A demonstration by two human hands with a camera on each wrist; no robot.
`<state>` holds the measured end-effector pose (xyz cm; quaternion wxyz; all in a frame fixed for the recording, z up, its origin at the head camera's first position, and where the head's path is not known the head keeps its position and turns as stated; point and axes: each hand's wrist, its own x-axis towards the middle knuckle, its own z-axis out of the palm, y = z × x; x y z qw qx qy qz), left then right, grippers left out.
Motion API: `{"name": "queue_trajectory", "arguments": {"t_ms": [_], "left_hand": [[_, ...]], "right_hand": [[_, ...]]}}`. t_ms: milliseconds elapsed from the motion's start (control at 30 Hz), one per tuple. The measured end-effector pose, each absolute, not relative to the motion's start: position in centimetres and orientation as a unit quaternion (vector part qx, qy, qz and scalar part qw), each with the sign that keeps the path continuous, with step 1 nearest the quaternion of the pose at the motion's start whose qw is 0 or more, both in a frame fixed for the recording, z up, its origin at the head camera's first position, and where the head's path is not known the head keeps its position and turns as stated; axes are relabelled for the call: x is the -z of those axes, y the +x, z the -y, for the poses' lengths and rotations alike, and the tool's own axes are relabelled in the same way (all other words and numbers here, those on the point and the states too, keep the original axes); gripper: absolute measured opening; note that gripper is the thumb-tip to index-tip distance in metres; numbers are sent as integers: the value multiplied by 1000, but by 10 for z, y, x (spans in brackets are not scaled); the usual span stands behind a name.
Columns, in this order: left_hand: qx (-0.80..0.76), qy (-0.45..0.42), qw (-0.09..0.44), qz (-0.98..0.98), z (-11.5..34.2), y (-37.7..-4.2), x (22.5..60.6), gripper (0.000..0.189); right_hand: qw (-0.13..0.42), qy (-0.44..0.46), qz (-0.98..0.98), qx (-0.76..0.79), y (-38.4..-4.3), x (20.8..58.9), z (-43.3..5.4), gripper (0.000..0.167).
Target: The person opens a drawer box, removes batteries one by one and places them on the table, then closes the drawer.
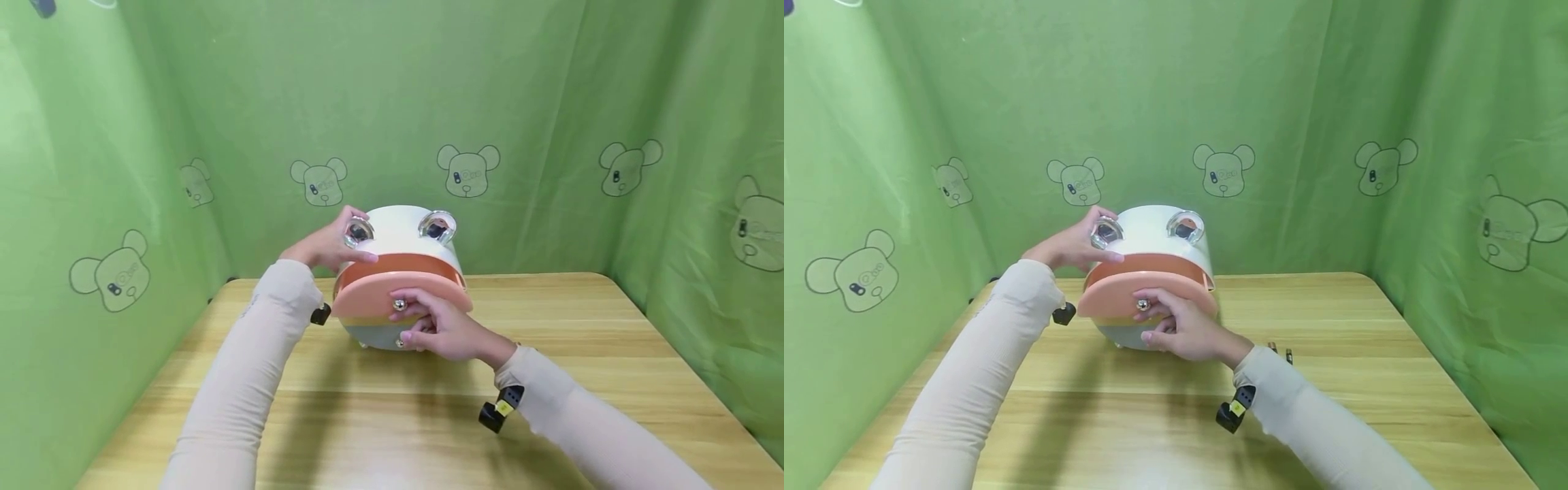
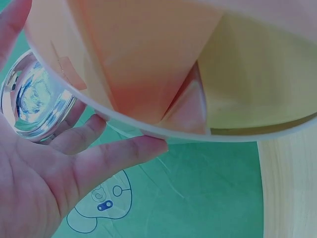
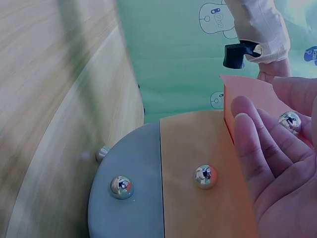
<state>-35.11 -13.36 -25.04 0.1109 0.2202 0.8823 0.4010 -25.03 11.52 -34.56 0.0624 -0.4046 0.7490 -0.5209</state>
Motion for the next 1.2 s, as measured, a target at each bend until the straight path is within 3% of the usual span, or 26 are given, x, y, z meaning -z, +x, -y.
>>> {"name": "queue_trajectory", "arguments": {"t_ms": [1200], "left_hand": [[-405,222,102,-881,133,-355,253,82]], "right_hand": [[16,-384,-758,527,-279,351,-108,56]]}}
